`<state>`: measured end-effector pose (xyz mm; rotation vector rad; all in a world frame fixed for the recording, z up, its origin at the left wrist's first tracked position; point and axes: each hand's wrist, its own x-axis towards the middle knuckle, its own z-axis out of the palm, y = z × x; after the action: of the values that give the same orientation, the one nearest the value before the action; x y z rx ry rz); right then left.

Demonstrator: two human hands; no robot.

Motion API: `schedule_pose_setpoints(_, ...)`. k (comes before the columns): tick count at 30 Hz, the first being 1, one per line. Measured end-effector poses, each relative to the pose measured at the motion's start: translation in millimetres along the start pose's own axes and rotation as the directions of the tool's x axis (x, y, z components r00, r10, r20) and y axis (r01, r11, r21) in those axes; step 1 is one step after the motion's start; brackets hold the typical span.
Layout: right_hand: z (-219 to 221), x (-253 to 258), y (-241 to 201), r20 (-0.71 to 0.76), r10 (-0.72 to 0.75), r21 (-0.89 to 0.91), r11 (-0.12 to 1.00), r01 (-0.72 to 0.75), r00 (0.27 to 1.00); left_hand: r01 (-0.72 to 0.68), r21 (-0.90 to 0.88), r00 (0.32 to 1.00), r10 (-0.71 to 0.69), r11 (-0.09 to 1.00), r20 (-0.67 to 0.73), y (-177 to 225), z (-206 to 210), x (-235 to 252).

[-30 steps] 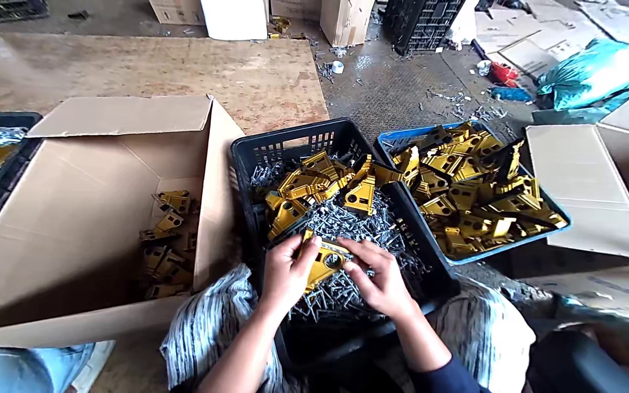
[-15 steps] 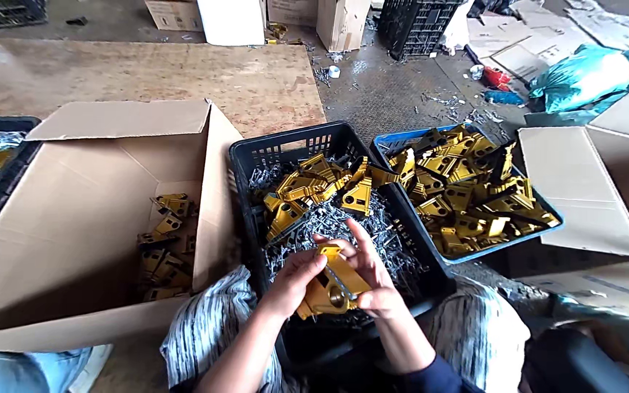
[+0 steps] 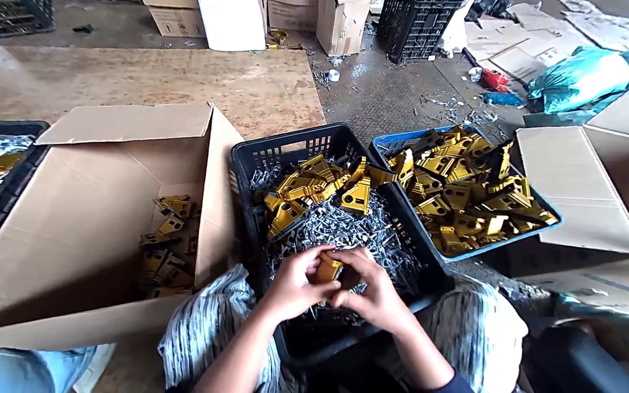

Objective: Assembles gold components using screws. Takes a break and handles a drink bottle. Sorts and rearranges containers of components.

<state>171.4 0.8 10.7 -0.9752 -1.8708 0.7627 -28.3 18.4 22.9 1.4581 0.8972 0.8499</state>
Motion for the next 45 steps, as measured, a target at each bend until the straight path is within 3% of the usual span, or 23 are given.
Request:
schedule_pose_setpoints(4,-4,-12,-4,-0.034,0.086,0.123,0.989,-0.081,0.996,0.005,0.042,1.0,-0.006,0.999,0.03,1,11,-13)
schedule_pose_setpoints(8,-4,-45,-29,-0.01,-0.006,-0.032,0.999,0.005,1.0,0.076,0.042,0.996,-0.074,0.996,-0.047,-4,38,-57)
schedule_pose_setpoints(11,0,-84,-40,0.117,0.003,-0.112,0.994,0.01,0.993,0.118,-0.058,0.984,-0.125,0.991,-0.128,-27,71,-113)
schedule_pose_setpoints(14,14,-119,-35,0.24,0.077,-0.141,0.989,-0.044,0.968,0.273,-0.107,0.945,-0.287,0.956,-0.155,-48,102,-156)
schedule_pose_setpoints(17,27,-127,-29,0.287,0.104,-0.21,0.977,-0.043,0.952,0.357,-0.129,0.915,-0.374,0.925,-0.151,-62,110,-167)
schedule_pose_setpoints(20,32,-114,-27,0.354,0.149,-0.229,0.971,-0.069,0.923,0.34,-0.198,0.911,-0.374,0.919,-0.175,-68,110,-168)
schedule_pose_setpoints(24,31,-96,-34,0.447,0.37,-0.25,0.926,-0.283,0.815,0.351,-0.226,0.896,-0.396,0.909,-0.2,-70,108,-165)
schedule_pose_setpoints(28,31,-86,-41,0.475,0.504,-0.306,0.863,-0.402,0.722,0.396,-0.288,0.877,-0.452,0.872,-0.163,-65,104,-162)
schedule_pose_setpoints(30,27,-77,-40,0.531,0.577,-0.327,0.815,-0.478,0.62,0.416,-0.324,0.866,-0.478,0.85,-0.144,-64,102,-159)
schedule_pose_setpoints(33,23,-66,-37,0.612,0.632,-0.351,0.756,-0.553,0.475,0.486,-0.336,0.827,-0.549,0.807,-0.121,-59,101,-157)
schedule_pose_setpoints(35,22,-62,-34,0.666,0.601,-0.286,0.752,-0.593,0.442,0.538,-0.291,0.813,-0.578,0.791,-0.067,-51,94,-157)
schedule_pose_setpoints(37,18,-63,-29,0.672,0.523,-0.036,0.729,-0.683,0.523,0.487,-0.299,0.857,-0.515,0.821,-0.018,-39,83,-162)
schedule_pose_setpoints(38,17,-63,-29,0.648,0.5,0.158,0.65,-0.743,0.575,0.417,-0.317,0.894,-0.447,0.852,-0.025,-32,78,-164)
schedule_pose_setpoints(40,18,-58,-37,0.636,0.479,0.487,0.359,-0.796,0.605,0.206,-0.351,0.958,-0.262,0.913,-0.118,-25,75,-161)
schedule_pose_setpoints(41,20,-52,-41,0.641,0.468,0.563,0.252,-0.787,0.608,0.102,-0.335,0.959,-0.182,0.937,-0.217,-24,77,-153)
schedule_pose_setpoints(42,21,-42,-43,0.611,0.473,0.587,0.267,-0.764,0.635,0.0,-0.276,0.936,-0.097,0.961,-0.338,-25,80,-140)
schedule_pose_setpoints(43,20,-27,-40,0.533,0.5,0.532,0.429,-0.73,0.683,-0.075,-0.164,0.9,-0.004,0.984,-0.436,-27,78,-125)
schedule_pose_setpoints(44,16,-11,-29,0.411,0.526,0.337,0.671,-0.661,0.744,-0.111,-0.02,0.867,0.087,0.994,-0.49,-29,74,-110)
schedule_pose_setpoints(45,10,5,-13,0.281,0.538,-0.004,0.828,-0.56,0.794,-0.133,0.137,0.846,0.184,0.982,-0.5,-30,66,-96)
